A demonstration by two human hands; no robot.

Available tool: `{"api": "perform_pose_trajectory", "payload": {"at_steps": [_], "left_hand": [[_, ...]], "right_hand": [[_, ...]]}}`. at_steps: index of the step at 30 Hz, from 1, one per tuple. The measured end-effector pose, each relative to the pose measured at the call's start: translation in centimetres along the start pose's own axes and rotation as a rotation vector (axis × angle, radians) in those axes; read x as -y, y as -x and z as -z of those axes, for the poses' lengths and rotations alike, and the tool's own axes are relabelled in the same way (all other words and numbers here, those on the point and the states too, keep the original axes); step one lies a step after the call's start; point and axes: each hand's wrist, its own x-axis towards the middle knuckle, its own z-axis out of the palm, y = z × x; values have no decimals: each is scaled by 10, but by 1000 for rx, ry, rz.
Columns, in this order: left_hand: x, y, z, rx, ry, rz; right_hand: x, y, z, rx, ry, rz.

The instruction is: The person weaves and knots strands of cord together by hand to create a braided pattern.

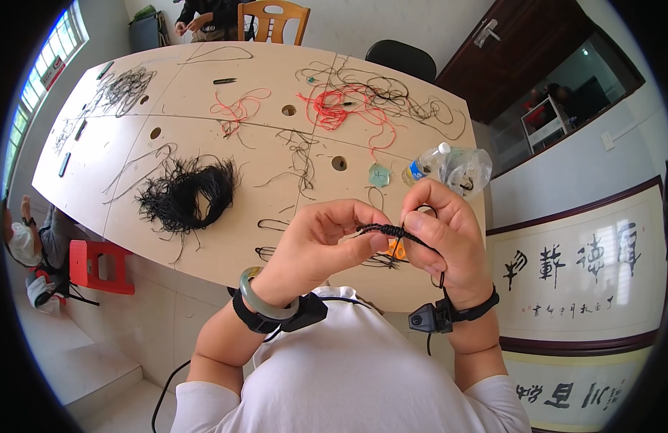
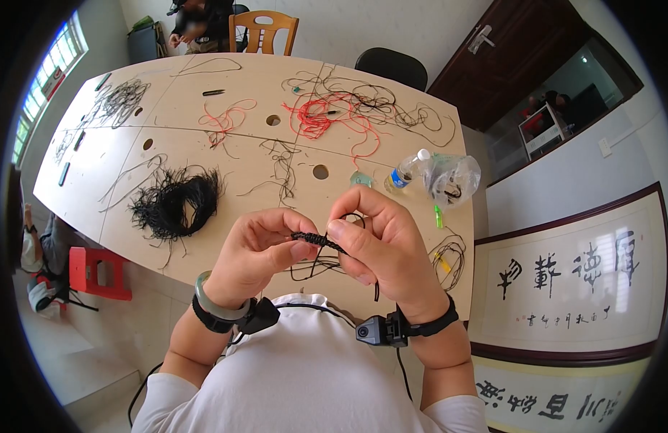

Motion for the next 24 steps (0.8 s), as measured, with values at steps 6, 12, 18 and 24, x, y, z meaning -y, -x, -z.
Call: {"api": "perform_pose_trajectory", "payload": {"at_steps": [6, 12, 18, 24], "left_hand": [[2, 0, 2, 2, 30, -6], [2, 0, 2, 6, 32, -22], [0, 1, 2, -11, -13, 0], [1, 1, 2, -31, -8, -5]], "right_hand": [[0, 1, -2, 10, 30, -1], [0, 1, -2, 15, 34, -1], [0, 1, -3, 17, 35, -11], [-1, 0, -5, 13, 50, -5]]}}
